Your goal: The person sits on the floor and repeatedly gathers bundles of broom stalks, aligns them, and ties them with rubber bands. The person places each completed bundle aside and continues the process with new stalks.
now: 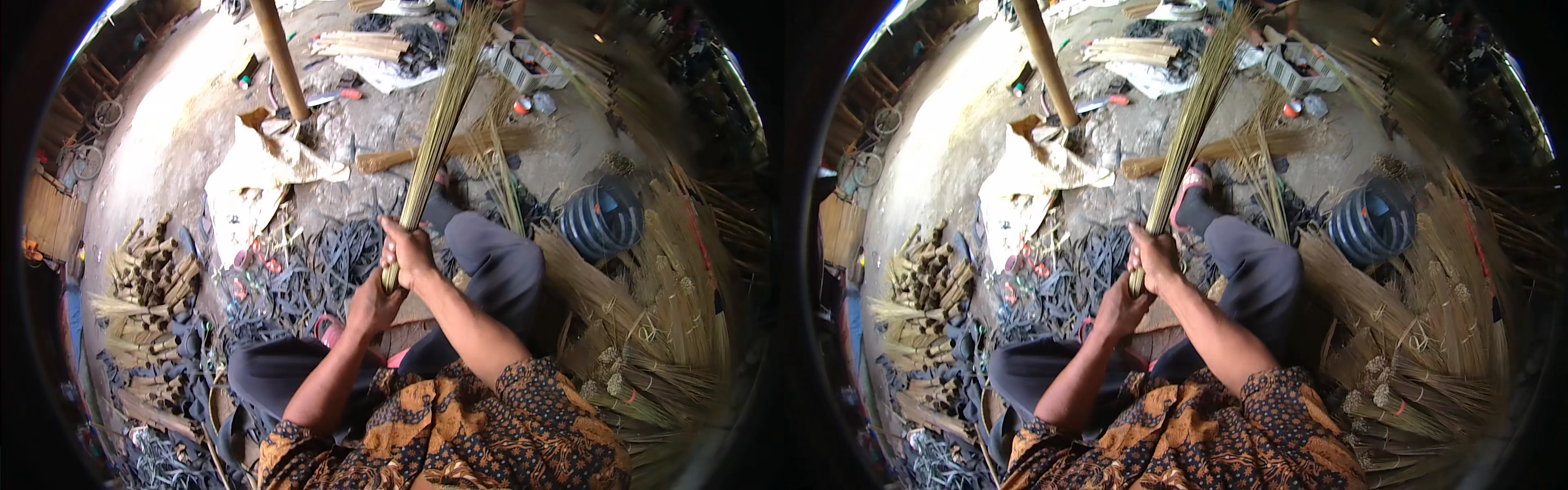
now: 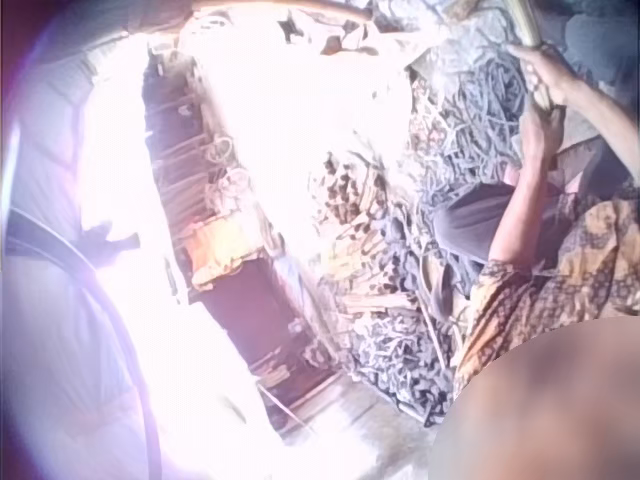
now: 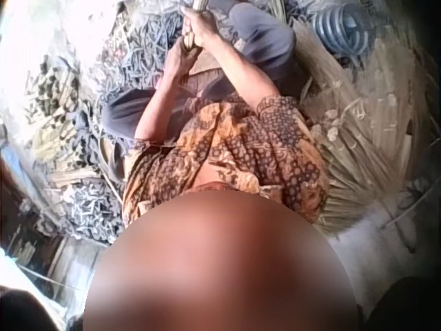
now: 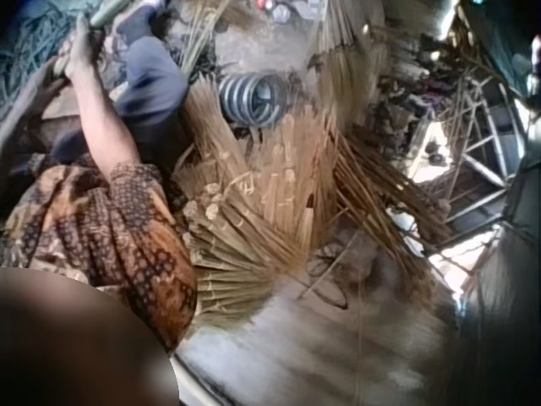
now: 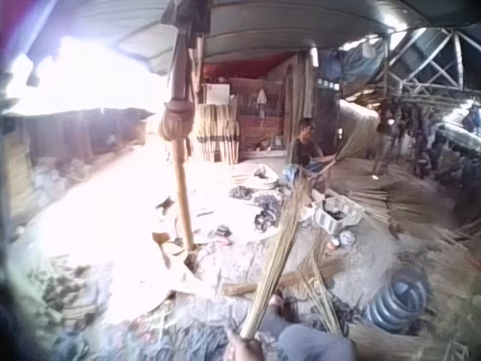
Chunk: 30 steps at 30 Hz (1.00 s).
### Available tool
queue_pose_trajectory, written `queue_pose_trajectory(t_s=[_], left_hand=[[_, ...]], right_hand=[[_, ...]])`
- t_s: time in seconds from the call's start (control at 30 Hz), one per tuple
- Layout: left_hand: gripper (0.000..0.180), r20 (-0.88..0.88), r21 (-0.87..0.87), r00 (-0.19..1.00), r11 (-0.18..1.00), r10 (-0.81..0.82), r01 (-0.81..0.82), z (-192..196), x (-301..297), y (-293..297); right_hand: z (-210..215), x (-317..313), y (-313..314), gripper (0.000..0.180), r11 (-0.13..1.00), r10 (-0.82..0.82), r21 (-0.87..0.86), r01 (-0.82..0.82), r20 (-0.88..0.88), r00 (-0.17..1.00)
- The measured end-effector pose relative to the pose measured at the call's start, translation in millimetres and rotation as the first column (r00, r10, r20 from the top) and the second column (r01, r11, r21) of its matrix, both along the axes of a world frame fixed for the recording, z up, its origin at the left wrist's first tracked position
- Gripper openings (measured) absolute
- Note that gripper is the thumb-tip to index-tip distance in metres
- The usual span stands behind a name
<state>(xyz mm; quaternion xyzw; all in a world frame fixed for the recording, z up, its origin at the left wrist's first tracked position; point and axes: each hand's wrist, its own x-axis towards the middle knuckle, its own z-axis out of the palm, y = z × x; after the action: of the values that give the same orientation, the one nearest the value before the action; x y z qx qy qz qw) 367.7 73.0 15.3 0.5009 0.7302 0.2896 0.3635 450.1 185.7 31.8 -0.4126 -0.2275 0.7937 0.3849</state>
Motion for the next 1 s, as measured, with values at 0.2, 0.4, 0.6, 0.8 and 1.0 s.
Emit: queue_pose_trajectory(t_s=[0.2, 0.4, 0.6, 0.8, 1.0], left_hand=[[0.028, 0.213, -0.119, 0.975, 0.988, -0.066, 0.093, 35.8, -34.4, 17.7], [0.027, -0.021, -0.205, 0.999, 0.978, 0.028, -0.032, 93.5, -112.8, 38.0], [0.034, -0.026, -0.094, 0.983, 0.978, 0.183, -0.185, 106.7, -142.6, 30.7], [0.03, 0.134, -0.052, 0.938, 0.947, 0.321, -0.317, 108.4, -151.9, 27.7], [0.036, 0.212, 0.0, 0.913, 0.935, 0.348, -0.356, 103.2, -155.7, 26.9]], right_hand=[[6.1, -9.6, 15.1, 0.054, 0.95, 0.212, 0.241, -0.198, -0.033, 0.977], [-51.5, 16.5, 80.8, 0.072, 0.842, 0.278, 0.39, -0.373, 0.277, 0.92], [-192.2, 36.8, 70.0, 0.024, 0.893, 0.331, -0.077, -0.443, 0.779, 0.533], [-260.7, 33.8, 28.9, 0.026, 0.726, 0.29, -0.282, -0.628, 0.953, -0.093], [-272.2, 29.2, 26.1, 0.023, 0.612, 0.128, -0.287, -0.737, 0.955, -0.266]])
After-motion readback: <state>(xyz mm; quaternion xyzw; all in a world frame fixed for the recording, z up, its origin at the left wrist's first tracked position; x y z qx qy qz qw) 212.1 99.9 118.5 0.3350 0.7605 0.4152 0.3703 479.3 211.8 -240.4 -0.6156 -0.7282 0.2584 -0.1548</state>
